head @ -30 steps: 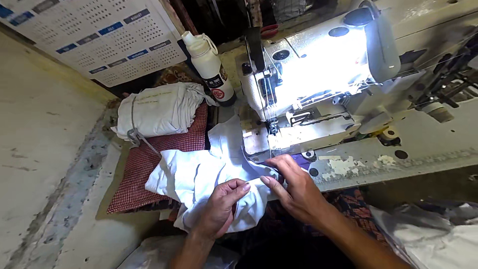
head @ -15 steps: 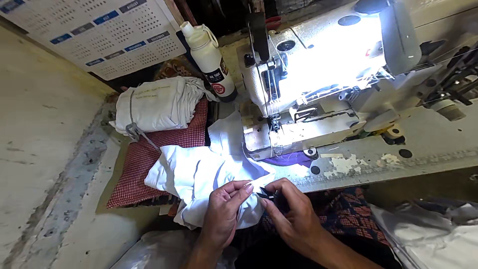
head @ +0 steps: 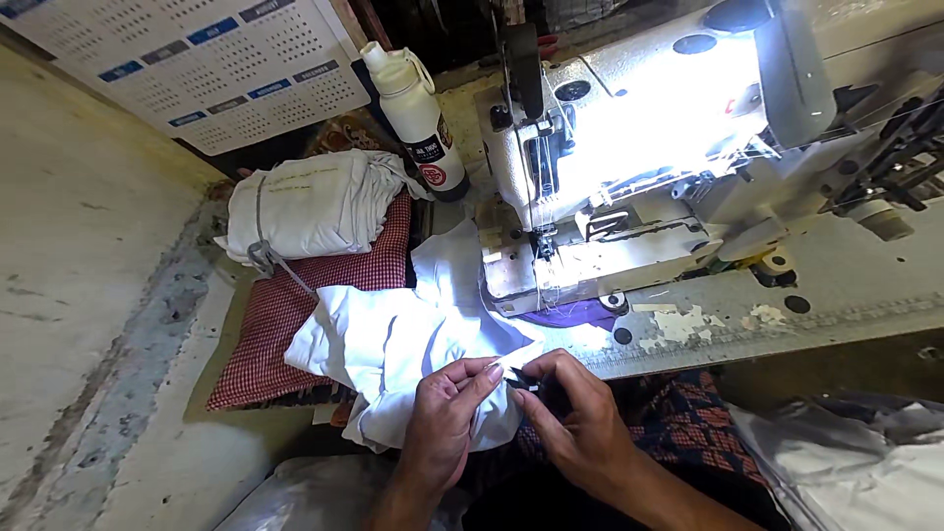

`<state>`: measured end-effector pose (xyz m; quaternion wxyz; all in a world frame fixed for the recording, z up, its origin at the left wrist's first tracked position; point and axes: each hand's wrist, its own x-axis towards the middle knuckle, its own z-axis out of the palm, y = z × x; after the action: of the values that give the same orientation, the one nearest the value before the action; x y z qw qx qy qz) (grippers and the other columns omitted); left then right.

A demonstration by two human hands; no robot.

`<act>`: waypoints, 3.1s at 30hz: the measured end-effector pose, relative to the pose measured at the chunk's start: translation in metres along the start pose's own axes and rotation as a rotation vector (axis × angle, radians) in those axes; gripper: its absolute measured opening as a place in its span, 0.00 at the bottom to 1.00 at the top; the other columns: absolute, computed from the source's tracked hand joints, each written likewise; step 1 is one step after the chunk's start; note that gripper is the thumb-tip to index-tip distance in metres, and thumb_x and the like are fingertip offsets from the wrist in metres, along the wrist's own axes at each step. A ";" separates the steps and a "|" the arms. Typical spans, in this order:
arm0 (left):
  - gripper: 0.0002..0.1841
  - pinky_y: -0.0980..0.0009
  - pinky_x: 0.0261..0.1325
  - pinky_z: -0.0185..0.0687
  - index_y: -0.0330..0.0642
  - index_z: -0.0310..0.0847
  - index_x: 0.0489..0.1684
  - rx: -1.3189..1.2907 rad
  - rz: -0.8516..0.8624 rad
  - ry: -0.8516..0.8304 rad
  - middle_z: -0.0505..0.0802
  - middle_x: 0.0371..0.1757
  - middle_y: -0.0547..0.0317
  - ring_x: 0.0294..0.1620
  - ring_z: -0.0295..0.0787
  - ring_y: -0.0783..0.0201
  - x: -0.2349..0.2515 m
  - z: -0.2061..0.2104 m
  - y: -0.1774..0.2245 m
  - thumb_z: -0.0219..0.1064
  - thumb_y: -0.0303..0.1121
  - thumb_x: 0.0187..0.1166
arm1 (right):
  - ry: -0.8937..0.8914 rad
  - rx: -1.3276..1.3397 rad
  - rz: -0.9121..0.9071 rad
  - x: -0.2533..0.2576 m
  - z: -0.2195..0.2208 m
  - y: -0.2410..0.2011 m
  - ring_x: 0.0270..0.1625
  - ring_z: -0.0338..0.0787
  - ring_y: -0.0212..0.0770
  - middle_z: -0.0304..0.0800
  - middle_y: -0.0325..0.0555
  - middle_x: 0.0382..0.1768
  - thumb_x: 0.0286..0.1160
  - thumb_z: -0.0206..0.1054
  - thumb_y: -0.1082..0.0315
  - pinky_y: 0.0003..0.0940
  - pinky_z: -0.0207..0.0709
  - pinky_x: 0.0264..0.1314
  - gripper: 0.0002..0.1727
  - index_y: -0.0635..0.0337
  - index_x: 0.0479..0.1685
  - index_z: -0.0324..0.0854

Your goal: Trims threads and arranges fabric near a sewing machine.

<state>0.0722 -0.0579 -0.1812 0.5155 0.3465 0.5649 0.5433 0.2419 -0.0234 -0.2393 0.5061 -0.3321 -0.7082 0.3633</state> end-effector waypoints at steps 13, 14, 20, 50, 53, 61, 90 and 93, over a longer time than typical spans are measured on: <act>0.08 0.72 0.45 0.89 0.33 0.94 0.45 0.032 0.026 -0.003 0.96 0.41 0.49 0.40 0.93 0.66 -0.001 -0.001 0.000 0.70 0.27 0.79 | -0.009 0.015 -0.033 -0.003 -0.002 0.001 0.34 0.83 0.24 0.87 0.39 0.38 0.75 0.74 0.61 0.18 0.81 0.34 0.11 0.60 0.45 0.86; 0.08 0.73 0.45 0.89 0.33 0.94 0.44 0.034 0.022 -0.005 0.96 0.41 0.49 0.40 0.93 0.66 -0.001 -0.001 0.000 0.70 0.27 0.79 | -0.012 0.005 -0.047 -0.002 -0.002 0.001 0.34 0.84 0.25 0.87 0.39 0.38 0.76 0.73 0.62 0.18 0.81 0.35 0.10 0.60 0.45 0.87; 0.09 0.71 0.45 0.90 0.33 0.95 0.44 0.060 0.052 -0.007 0.96 0.40 0.48 0.39 0.93 0.65 -0.001 -0.002 0.000 0.70 0.29 0.80 | 0.027 -0.015 -0.055 0.002 -0.007 0.003 0.34 0.84 0.24 0.88 0.38 0.36 0.76 0.73 0.62 0.18 0.81 0.33 0.09 0.59 0.42 0.87; 0.12 0.50 0.50 0.82 0.30 0.77 0.30 1.483 1.195 0.457 0.89 0.37 0.36 0.47 0.88 0.41 0.016 -0.076 0.127 0.67 0.33 0.75 | -0.232 0.173 -0.178 0.076 0.031 -0.041 0.22 0.81 0.28 0.85 0.39 0.22 0.80 0.71 0.62 0.24 0.78 0.25 0.13 0.64 0.48 0.85; 0.13 0.58 0.54 0.84 0.41 0.68 0.22 1.282 1.330 0.279 0.86 0.30 0.48 0.47 0.90 0.50 0.046 -0.080 0.090 0.69 0.33 0.72 | -0.059 -0.107 -0.230 0.061 0.023 -0.011 0.21 0.85 0.30 0.87 0.37 0.21 0.75 0.73 0.62 0.28 0.80 0.22 0.09 0.60 0.41 0.85; 0.14 0.65 0.47 0.85 0.44 0.69 0.21 1.094 1.409 0.035 0.84 0.27 0.55 0.40 0.88 0.56 0.072 -0.063 0.006 0.65 0.35 0.77 | 0.314 -0.364 -0.173 0.036 -0.008 0.054 0.22 0.83 0.29 0.84 0.38 0.22 0.69 0.66 0.69 0.24 0.79 0.23 0.04 0.60 0.38 0.80; 0.12 0.66 0.48 0.88 0.45 0.73 0.21 1.153 1.216 -0.060 0.91 0.34 0.56 0.46 0.92 0.59 0.052 -0.054 0.001 0.68 0.35 0.72 | 0.344 -0.262 -0.135 0.039 -0.007 0.057 0.27 0.88 0.25 0.91 0.39 0.28 0.69 0.65 0.72 0.21 0.83 0.29 0.11 0.63 0.48 0.83; 0.11 0.64 0.67 0.87 0.46 0.81 0.30 1.081 1.101 -0.233 0.94 0.48 0.58 0.63 0.89 0.59 0.045 -0.047 -0.001 0.74 0.41 0.75 | 0.359 -0.259 -0.102 0.041 -0.007 0.056 0.26 0.87 0.24 0.91 0.38 0.28 0.69 0.65 0.73 0.21 0.82 0.28 0.11 0.64 0.49 0.84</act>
<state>0.0168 -0.0270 -0.1971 -0.0128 0.8348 0.4403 0.3303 0.2432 0.0412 -0.2663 0.5947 -0.4175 -0.6635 0.1785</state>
